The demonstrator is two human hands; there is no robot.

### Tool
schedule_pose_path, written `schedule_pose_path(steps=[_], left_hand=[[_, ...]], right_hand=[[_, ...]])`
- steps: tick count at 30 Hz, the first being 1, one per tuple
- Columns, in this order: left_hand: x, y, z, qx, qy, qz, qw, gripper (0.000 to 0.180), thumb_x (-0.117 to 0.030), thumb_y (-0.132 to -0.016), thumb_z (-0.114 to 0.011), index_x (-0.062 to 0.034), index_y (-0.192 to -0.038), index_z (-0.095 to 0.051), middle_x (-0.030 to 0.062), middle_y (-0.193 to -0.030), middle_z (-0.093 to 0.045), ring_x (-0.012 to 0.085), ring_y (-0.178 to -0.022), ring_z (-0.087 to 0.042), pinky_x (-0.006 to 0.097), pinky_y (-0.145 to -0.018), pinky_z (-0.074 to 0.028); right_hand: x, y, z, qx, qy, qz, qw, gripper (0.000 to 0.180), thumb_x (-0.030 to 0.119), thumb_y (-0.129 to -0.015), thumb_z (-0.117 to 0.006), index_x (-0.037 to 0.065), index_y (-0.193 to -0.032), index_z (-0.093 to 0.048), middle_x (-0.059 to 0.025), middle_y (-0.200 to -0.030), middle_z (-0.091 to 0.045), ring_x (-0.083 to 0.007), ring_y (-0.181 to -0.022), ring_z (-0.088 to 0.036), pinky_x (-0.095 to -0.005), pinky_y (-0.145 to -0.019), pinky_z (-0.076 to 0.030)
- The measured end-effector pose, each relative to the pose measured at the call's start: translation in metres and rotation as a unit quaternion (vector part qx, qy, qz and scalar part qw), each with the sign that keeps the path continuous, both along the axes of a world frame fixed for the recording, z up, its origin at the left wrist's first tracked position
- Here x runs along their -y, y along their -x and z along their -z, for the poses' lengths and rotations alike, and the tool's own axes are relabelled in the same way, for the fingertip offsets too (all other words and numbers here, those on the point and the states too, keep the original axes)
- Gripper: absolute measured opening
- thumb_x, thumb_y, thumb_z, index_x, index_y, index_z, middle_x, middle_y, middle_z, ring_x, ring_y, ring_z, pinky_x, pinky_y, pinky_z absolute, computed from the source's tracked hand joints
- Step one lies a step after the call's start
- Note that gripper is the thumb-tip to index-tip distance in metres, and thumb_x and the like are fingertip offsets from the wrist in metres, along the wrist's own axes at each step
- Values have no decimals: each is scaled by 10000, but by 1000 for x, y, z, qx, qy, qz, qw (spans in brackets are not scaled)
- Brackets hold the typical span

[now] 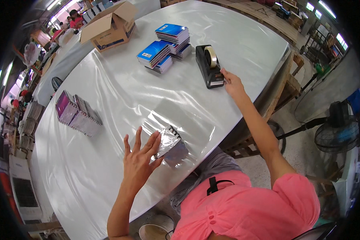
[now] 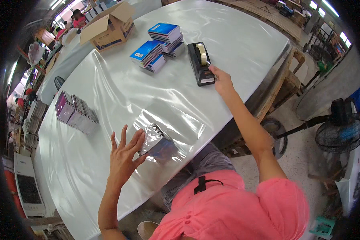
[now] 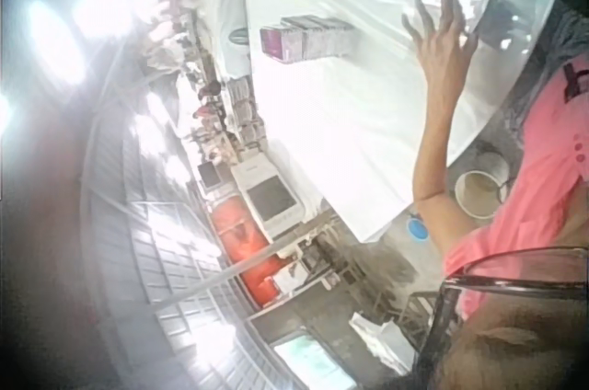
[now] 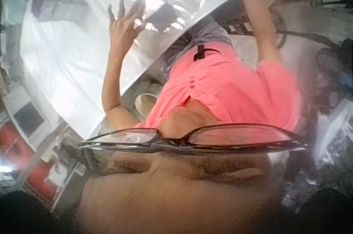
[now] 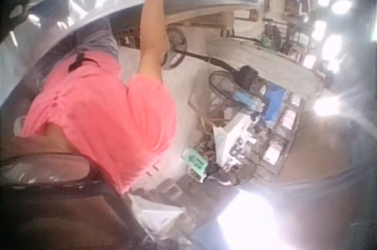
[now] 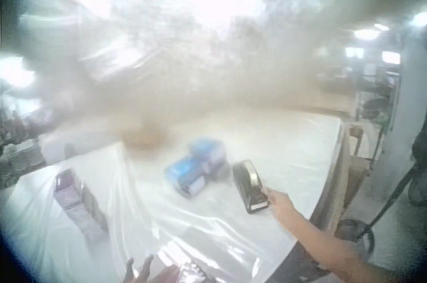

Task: The person places stacks of notepads into clear plastic bags and secures them with tape.

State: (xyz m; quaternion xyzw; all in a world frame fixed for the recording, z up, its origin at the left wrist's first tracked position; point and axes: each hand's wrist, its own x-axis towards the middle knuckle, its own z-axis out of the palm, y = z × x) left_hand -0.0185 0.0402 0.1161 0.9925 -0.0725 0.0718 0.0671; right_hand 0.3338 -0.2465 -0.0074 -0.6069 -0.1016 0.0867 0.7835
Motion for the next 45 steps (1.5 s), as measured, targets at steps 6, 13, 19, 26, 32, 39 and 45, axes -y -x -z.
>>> schedule_pose_path(steps=[6, 13, 19, 26, 32, 39, 45], left_hand=[[1, -1, -4, -2, 2, -3, 1000, 706, -249, -717, -790, -194, -1370, -527, -73, -1439, -482, 307, -1433, -270, 607, -1145, -169], [-1, 2, 2, 2, 13, -6, 1000, 634, -252, -745, -768, -186, -1338, -554, -88, -1437, -480, 299, -1425, -289, 603, -1148, -163], [-4, 5, 2, 17, 6, -2, 1000, 626, -267, -758, -756, -197, -1344, -547, -101, -1436, -478, 288, -1414, -312, 587, -1158, -154], [-1, 7, 5, 29, 5, -8, 1000, 646, -288, -760, -750, -206, -1362, -532, -101, -1443, -472, 287, -1408, -327, 583, -1156, -160], [-1, 8, 9, 19, 17, -10, 1000, 678, -289, -761, -749, -237, -1388, -498, -110, -1446, -466, 295, -1403, -337, 597, -1147, -173], [-13, -18, 11, -35, 163, -23, 986, 903, -432, -702, -791, -189, -1466, -375, 116, -1436, -466, 359, -1388, -340, 597, -1118, -224], [-18, -42, 12, -294, 456, -24, 839, 1328, -643, -519, -833, -93, -1528, -168, 243, -1464, -367, 434, -1409, -263, 498, -1144, -221]], right_hand=[[12, 20, 31, 108, 402, 173, 892, 221, 213, -802, -762, 18, -904, -742, -83, -1361, -507, -154, -1322, -333, -493, -916, -407], [-32, 133, -70, -49, 197, -33, 979, 191, 187, -835, -729, 11, -784, -677, 36, -635, -512, -43, -547, -372, -223, -509, -286], [-97, 247, -140, -214, 100, -272, 933, 254, 225, -840, -752, -18, -808, -684, 63, -569, -443, -21, -461, -306, -224, -438, -204], [-103, 285, -103, -224, 133, -212, 942, 310, 260, -867, -743, -26, -791, -650, 63, -573, -422, -17, -462, -286, -229, -422, -176], [-101, 297, -74, -174, 100, -167, 965, 258, 221, -876, -731, -19, -815, -661, 31, -592, -504, -32, -476, -382, -221, -435, -256], [-105, 296, -57, -152, 62, -173, 971, 195, 163, -887, -710, -23, -847, -664, -13, -671, -592, -77, -551, -511, -231, -517, -381], [-100, 290, -47, -146, 70, -201, 966, 191, 158, -888, -708, -30, -886, -674, -22, -699, -609, -79, -566, -523, -227, -537, -414]])
